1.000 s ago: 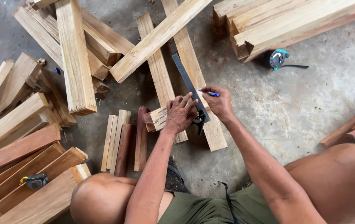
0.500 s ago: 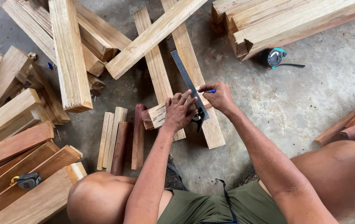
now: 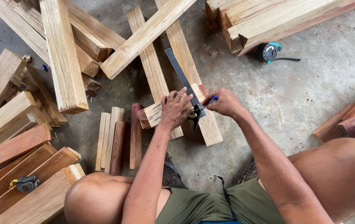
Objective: Measuring and marking wood pieces using a combination square and a pen.
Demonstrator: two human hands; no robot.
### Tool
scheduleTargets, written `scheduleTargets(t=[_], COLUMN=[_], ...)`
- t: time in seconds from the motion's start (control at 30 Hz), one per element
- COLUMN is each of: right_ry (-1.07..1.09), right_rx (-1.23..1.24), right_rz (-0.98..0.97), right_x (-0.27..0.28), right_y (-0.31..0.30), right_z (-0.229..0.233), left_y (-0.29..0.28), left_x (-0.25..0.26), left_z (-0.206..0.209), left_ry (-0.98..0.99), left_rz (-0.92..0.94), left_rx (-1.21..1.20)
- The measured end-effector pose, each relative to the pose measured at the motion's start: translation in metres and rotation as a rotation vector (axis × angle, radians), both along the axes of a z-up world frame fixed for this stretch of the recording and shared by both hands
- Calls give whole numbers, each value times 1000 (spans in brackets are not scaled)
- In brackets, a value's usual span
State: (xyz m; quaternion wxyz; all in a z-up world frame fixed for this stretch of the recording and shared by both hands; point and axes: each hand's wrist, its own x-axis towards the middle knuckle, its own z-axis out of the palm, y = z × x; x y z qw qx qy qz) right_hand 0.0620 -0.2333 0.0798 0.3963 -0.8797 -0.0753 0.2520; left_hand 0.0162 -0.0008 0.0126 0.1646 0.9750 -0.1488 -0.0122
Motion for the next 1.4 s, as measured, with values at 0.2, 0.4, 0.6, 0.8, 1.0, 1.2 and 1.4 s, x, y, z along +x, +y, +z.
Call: scheduleTargets(t=[0.2, 0.4, 0.6, 0.8, 1.0, 1.2, 1.4], right_ry=[-136, -187, -99, 79, 253, 721, 705], right_rx=[290, 270, 275, 32, 543, 1080, 1254], right_rz=[-357, -295, -175, -39, -592, -844, -813], right_x=[15, 29, 14, -19, -44, -74, -81], right_y=[27, 39, 12, -15, -2, 25, 36], right_z=[-12, -46, -34, -35, -133, -140, -135], left_y=[2, 4, 1, 0, 3, 1, 0], left_x=[-3, 1, -1, 0, 1, 0, 1], left_z=[-2, -5, 3, 0, -6, -1, 3], left_ry=[-34, -71, -23, 16, -13, 45, 59], left_rz=[-22, -16, -19, 1, 2, 23, 30], left_rx=[26, 7, 30, 12, -25, -19, -12])
